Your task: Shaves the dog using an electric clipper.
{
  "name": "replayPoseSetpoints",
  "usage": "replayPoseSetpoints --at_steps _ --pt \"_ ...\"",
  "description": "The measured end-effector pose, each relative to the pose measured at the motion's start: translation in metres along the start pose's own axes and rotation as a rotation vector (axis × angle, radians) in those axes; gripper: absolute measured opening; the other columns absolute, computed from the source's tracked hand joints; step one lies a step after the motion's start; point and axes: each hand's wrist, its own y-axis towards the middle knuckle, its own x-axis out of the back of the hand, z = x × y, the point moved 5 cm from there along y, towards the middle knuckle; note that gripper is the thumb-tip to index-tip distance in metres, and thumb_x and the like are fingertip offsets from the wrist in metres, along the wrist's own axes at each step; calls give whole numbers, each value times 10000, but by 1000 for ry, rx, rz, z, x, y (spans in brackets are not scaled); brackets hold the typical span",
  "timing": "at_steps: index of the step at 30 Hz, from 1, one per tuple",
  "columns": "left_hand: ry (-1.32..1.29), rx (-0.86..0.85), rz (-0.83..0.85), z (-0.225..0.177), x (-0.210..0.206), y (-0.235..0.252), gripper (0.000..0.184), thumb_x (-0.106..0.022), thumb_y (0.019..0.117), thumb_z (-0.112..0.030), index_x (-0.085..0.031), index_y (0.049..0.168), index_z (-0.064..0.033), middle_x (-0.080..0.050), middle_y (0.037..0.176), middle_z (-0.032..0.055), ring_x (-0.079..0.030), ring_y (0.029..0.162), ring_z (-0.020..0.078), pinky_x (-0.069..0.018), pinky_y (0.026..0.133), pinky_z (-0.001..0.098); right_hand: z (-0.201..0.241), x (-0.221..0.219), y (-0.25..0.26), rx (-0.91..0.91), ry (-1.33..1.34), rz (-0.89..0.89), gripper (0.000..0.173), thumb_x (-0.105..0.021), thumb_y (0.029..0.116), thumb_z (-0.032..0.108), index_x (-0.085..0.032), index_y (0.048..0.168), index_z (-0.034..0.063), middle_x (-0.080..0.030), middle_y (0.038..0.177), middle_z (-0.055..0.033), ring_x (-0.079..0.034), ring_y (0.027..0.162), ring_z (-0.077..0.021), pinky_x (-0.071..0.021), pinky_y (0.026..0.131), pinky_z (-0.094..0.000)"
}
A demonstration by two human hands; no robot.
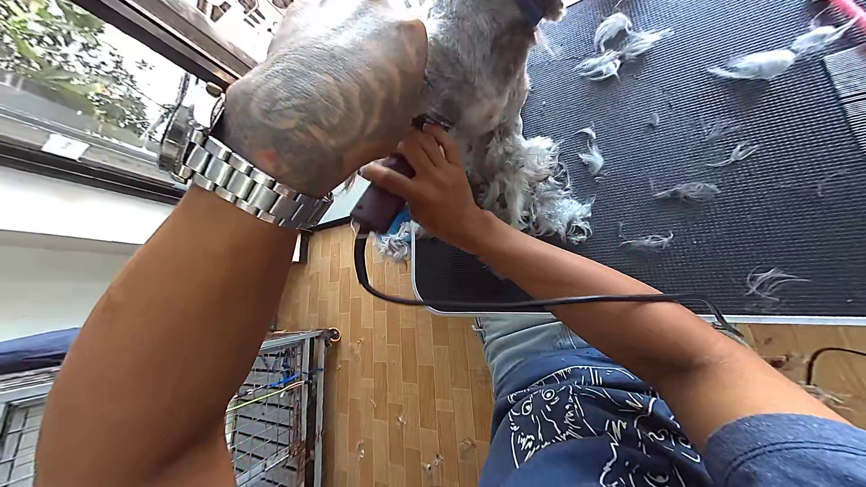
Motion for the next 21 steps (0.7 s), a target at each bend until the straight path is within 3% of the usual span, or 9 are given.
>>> replayPoseSetpoints --at_steps 1,4,7,11,14,16,19,21 --pt "11 33 26 -10 7 -1 203 -644 853 -236 -673 1051 -272 -649 835 35 -664 729 276 -483 534 553 -7 -4 1 -54 -21 8 495 -624 869 -57 -740 1212 279 -698 1211 -139 -609 1237 -339 -377 1128 -556" --pt "32 329 250 -76 51 2 172 -657 925 -108 -671 1095 -121 -659 970 208 -648 943 460 -481 700 653 -25 -19 -8 -194 -65 52 575 -631 807 -78 -726 1238 291 -687 1229 -132 -601 1234 -344 -404 1077 -551" --pt "37 395 276 -87 61 4 167 -663 928 -108 -682 1094 -115 -661 1002 223 -637 987 475 -477 719 666 -21 -26 -25 -184 0 96 515 -614 862 -60 -742 1226 282 -692 1187 -117 -600 1215 -323 -415 1076 -529" --pt "-7 365 258 -75 53 3 116 -632 971 -168 -679 1076 -145 -676 963 181 -660 903 435 -476 671 656 13 3 -27 62 64 156 433 -652 922 5 -736 1223 305 -681 1243 -100 -571 1289 -302 -364 1157 -517" --pt "-51 35 69 -27 18 4 87 -594 934 -225 -651 1000 -221 -614 818 37 -626 717 213 -464 555 477 8 21 -16 99 5 114 431 -629 943 6 -729 1240 301 -688 1265 -110 -585 1290 -306 -355 1161 -542" --pt "-75 -20 65 -23 15 7 120 -594 933 -217 -661 1030 -237 -626 847 25 -635 742 184 -481 581 466 -10 19 -13 54 -29 112 485 -609 909 -27 -726 1248 298 -694 1243 -123 -604 1257 -325 -387 1127 -547" --pt "-4 82 114 -46 32 6 167 -624 908 -216 -679 1059 -262 -648 868 71 -661 764 286 -482 581 547 -32 3 -24 28 -53 165 530 -624 871 -32 -710 1268 309 -684 1251 -118 -596 1257 -328 -412 1104 -534" --pt "11 279 205 -68 46 -1 126 -659 936 -158 -674 1060 -166 -657 918 174 -654 861 430 -467 636 639 -45 -10 -34 -16 -49 210 547 -621 867 -49 -703 1277 303 -676 1261 -109 -583 1277 -323 -408 1111 -537"
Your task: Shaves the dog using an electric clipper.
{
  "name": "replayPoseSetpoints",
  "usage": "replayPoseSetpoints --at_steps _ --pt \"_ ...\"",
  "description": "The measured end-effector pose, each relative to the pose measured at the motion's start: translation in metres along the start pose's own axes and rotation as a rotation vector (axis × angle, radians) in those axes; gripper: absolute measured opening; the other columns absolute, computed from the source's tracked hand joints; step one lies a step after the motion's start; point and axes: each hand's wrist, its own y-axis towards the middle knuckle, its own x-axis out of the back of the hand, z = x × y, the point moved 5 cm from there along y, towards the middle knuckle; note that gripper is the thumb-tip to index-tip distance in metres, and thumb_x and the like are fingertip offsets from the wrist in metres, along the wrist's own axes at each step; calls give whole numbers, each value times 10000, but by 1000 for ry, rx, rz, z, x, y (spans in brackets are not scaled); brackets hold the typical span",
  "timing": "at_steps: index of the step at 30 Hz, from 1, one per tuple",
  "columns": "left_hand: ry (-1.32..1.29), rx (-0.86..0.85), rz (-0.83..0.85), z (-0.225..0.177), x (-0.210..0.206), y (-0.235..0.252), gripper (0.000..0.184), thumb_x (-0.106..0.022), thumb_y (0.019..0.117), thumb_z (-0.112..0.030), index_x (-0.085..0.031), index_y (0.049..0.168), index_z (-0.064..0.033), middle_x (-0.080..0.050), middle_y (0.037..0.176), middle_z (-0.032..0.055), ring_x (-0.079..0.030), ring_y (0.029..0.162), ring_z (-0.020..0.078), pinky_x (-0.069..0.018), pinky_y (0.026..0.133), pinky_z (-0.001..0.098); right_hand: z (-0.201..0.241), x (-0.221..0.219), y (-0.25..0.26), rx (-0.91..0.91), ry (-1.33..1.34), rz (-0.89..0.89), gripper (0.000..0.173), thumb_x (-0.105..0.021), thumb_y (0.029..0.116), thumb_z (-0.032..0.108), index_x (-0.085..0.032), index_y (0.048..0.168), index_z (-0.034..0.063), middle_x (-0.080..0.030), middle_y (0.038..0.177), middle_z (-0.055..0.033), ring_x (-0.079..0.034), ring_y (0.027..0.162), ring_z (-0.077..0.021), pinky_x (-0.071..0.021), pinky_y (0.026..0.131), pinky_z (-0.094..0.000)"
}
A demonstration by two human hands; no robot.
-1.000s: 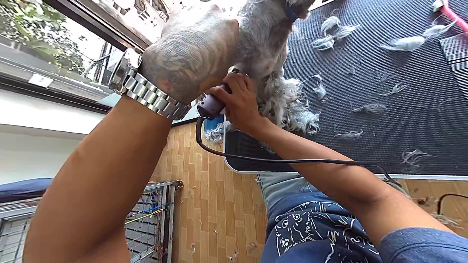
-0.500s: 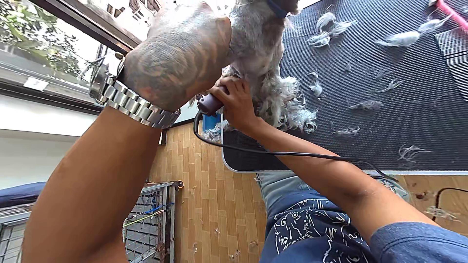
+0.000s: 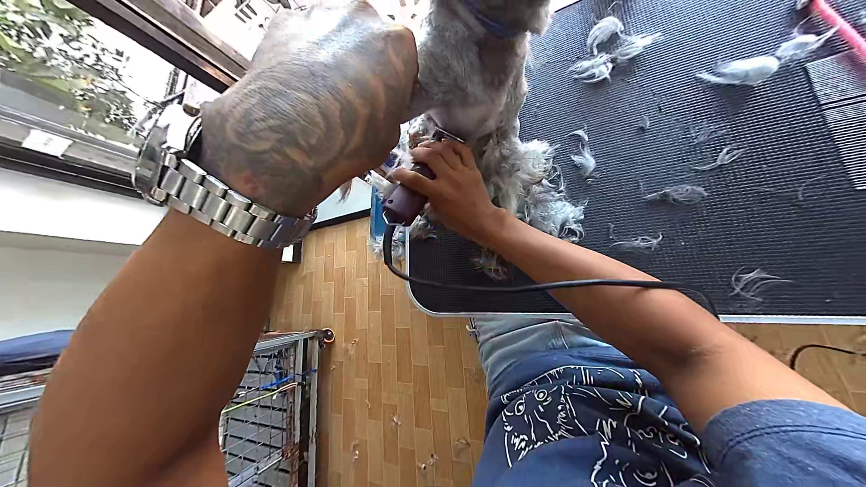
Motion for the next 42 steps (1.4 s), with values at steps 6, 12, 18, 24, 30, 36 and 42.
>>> replayPoseSetpoints --at_steps 6,12,18,24,30,36,42 --pt "-41 63 32 1 3 -9 88 -636 970 -149 -679 1043 -127 -665 919 190 -649 881 445 -456 663 663 24 8 -29 251 74 75 386 -596 977 34 -718 1244 284 -682 1253 -109 -567 1302 -317 -354 1167 -540" --pt "-73 105 -1 4 3 -17 135 -631 982 -161 -675 1107 -138 -676 976 174 -664 915 411 -474 686 646 -9 -4 -20 182 -1 39 467 -605 930 -11 -709 1264 299 -675 1267 -113 -580 1283 -323 -376 1137 -549" --pt "-70 101 -13 6 2 -17 151 -618 992 -178 -646 1129 -120 -660 932 186 -662 853 412 -466 651 633 -22 -29 -40 131 23 244 502 -601 929 -27 -675 1321 277 -654 1291 -159 -559 1297 -376 -363 1137 -592" --pt "-83 -37 -249 6 -3 -20 161 -565 1017 -217 -683 1104 -150 -675 905 102 -671 807 280 -481 650 501 2 -29 -18 249 13 67 437 -604 964 21 -710 1270 314 -675 1264 -125 -571 1292 -330 -360 1152 -533" --pt "-50 -43 -269 -7 12 -29 147 -550 1026 -210 -667 1085 -144 -654 896 90 -653 798 257 -465 653 462 -44 -60 -8 -105 -69 182 560 -572 899 -65 -686 1318 289 -653 1298 -165 -552 1305 -384 -361 1109 -613" --pt "-134 48 -111 -8 8 -29 186 -621 1004 -224 -642 1169 -140 -669 935 136 -672 839 338 -488 667 552 -4 -25 -32 168 18 245 502 -592 931 -44 -695 1291 290 -659 1288 -123 -550 1317 -342 -342 1164 -566" --pt "-152 78 -64 6 -11 -30 209 -654 961 -212 -654 1106 -62 -660 964 234 -643 934 486 -455 708 691 -41 -21 -18 40 45 344 572 -560 881 -123 -680 1318 226 -641 1308 -162 -520 1343 -381 -331 1164 -589"
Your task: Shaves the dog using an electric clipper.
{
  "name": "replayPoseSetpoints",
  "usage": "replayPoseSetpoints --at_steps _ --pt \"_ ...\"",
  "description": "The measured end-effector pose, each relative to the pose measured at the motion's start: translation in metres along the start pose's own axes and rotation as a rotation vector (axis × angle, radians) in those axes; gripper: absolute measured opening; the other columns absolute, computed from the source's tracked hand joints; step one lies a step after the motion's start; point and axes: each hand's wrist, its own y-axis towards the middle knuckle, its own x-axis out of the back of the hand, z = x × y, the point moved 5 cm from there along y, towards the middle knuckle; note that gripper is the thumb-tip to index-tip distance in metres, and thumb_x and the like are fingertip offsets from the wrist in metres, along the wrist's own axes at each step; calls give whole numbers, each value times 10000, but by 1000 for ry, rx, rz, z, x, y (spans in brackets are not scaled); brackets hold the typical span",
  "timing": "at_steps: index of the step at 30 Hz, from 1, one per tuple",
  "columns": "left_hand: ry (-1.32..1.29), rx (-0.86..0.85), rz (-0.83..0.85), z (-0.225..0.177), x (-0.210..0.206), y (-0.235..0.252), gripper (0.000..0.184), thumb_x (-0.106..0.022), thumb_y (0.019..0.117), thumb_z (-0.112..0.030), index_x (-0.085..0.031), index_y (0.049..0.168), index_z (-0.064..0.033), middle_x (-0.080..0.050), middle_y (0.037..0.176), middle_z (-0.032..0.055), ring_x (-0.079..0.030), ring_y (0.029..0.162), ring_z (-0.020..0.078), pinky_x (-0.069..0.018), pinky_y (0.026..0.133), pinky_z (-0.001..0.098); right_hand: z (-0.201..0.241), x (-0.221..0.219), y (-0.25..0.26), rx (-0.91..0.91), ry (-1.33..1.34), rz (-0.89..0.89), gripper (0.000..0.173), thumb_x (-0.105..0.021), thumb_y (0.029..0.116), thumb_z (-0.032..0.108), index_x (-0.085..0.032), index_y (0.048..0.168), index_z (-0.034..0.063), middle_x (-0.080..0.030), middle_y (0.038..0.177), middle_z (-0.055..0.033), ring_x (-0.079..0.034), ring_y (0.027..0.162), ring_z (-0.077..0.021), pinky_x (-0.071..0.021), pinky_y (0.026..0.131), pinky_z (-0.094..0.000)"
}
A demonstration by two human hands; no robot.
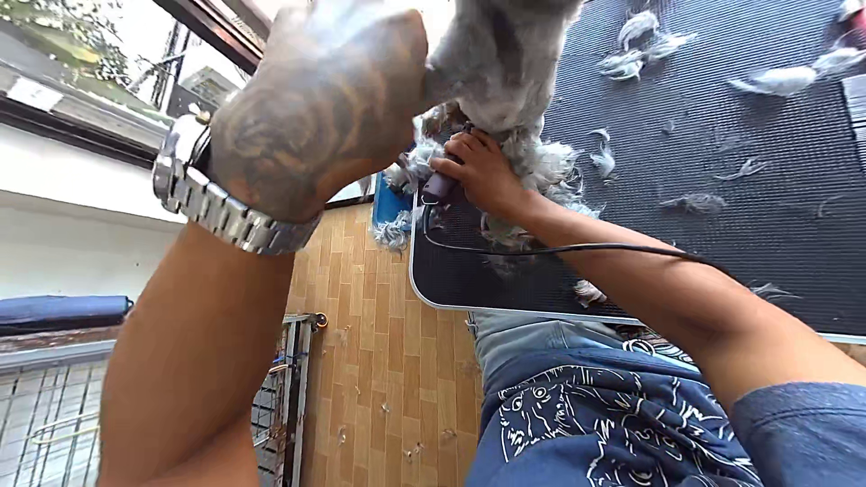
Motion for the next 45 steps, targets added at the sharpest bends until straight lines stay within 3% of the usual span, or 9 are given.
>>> replayPoseSetpoints --at_steps 7,10,15,21,29,32,37,41,45 --pt "-376 -8 44 39 -40 -8 325 -621 996 -195 -626 1302 -86 -678 1061 177 -665 912 327 -511 791 591 43 36 -49 390 -45 13 406 -569 972 -6 -697 1262 248 -660 1317 -117 -536 1352 -337 -325 1181 -579" --pt "-515 -17 86 45 -51 -8 315 -602 996 -180 -624 1300 -100 -667 980 100 -625 740 176 -534 681 433 27 41 -37 308 -52 -40 428 -561 959 -45 -697 1254 234 -667 1298 -127 -547 1341 -345 -332 1170 -589" --pt "-659 -10 151 46 -60 -3 398 -598 966 -77 -558 1362 -66 -690 964 102 -673 639 117 -605 604 314 9 23 -22 43 69 12 507 -582 891 -91 -690 1283 211 -664 1286 -150 -566 1301 -363 -360 1147 -595" --pt "-528 81 159 43 -63 -1 464 -623 974 -116 -535 1429 -135 -685 1021 145 -664 767 247 -550 707 513 67 42 -57 296 102 -58 378 -602 959 12 -715 1224 257 -675 1270 -108 -552 1328 -329 -335 1175 -587" --pt "-413 65 3 40 -33 -7 405 -588 984 -138 -591 1389 -126 -679 1130 209 -669 929 351 -502 807 618 16 54 -41 174 -38 -133 428 -585 954 -11 -703 1253 271 -681 1262 -103 -598 1251 -329 -423 1084 -538" --pt "-386 19 -53 41 -26 -9 367 -575 1012 -187 -608 1375 -147 -686 1030 202 -640 737 322 -500 669 571 24 44 -41 122 33 -146 392 -570 981 24 -710 1248 274 -678 1266 -116 -585 1277 -338 -378 1141 -569" --pt "-395 35 -74 75 -36 -9 384 -582 1002 -332 -606 1377 -255 -693 1079 122 -654 743 228 -534 673 512 50 66 -53 116 -1 -201 363 -548 1008 49 -710 1225 290 -673 1249 -97 -564 1299 -310 -306 1198 -544" --pt "-408 72 -118 103 -37 -12 345 -602 998 -372 -628 1337 -314 -691 945 63 -559 531 132 -495 488 390 27 63 -48 25 -1 -245 426 -564 975 8 -712 1248 299 -683 1238 -107 -600 1237 -330 -364 1143 -551" --pt "-392 71 -132 109 -34 -10 324 -611 996 -363 -634 1319 -333 -684 903 42 -534 505 108 -471 460 359 30 48 -32 -154 40 -381 528 -621 887 -32 -719 1260 328 -689 1215 -95 -614 1188 -318 -407 1084 -542"
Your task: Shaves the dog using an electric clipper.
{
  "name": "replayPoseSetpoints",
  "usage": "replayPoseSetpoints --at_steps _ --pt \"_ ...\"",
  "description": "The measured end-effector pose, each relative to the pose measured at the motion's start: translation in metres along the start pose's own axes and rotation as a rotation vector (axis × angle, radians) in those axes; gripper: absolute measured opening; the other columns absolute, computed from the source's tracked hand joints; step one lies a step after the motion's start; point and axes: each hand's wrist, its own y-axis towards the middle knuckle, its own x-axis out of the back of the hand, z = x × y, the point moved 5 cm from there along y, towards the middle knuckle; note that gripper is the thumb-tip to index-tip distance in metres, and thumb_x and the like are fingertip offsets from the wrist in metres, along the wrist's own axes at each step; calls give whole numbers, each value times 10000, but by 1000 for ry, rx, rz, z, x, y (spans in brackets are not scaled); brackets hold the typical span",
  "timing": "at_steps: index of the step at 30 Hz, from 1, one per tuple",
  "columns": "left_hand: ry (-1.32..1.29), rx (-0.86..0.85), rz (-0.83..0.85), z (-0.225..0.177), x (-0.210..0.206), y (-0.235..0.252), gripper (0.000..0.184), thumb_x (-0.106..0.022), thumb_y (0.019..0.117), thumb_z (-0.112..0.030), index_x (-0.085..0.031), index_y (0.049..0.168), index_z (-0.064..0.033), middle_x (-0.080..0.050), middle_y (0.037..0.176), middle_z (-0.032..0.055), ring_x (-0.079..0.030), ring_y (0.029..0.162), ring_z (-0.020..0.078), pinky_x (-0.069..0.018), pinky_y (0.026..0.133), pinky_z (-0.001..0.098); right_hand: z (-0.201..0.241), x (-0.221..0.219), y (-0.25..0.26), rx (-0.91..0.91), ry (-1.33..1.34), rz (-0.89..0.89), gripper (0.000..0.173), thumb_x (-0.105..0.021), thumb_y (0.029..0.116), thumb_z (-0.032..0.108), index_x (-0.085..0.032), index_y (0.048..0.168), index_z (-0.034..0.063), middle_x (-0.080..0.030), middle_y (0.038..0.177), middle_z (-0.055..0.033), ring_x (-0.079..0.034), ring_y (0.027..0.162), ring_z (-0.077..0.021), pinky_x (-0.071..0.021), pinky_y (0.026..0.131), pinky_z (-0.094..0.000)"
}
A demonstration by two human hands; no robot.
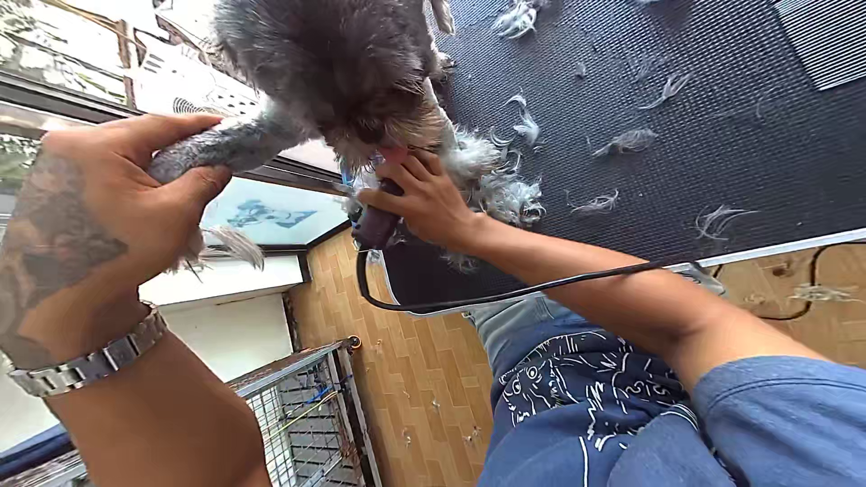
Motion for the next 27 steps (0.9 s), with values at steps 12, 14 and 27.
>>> replayPoseSetpoints --at_steps 12,14,27 --pt "22 -30 35 -18 1 -5 314 -595 1000 -368 -645 1307 -325 -698 922 48 -570 557 127 -488 512 385 -12 -3 -6 -76 -58 -108 542 -639 879 -33 -714 1272 334 -698 1201 -94 -615 1198 -317 -409 1084 -539" --pt "32 -25 40 -31 2 -4 315 -589 1004 -365 -641 1310 -313 -688 900 60 -540 522 134 -470 491 391 -11 -16 -1 -181 -86 -176 553 -655 846 -34 -730 1248 338 -705 1184 -77 -626 1165 -304 -435 1031 -522" --pt "72 -91 54 -50 7 -9 316 -576 1010 -364 -652 1301 -268 -684 873 107 -545 500 185 -477 476 444 0 -21 -10 -187 -59 -253 509 -630 866 -39 -754 1206 320 -707 1187 -111 -611 1197 -338 -400 1078 -548"
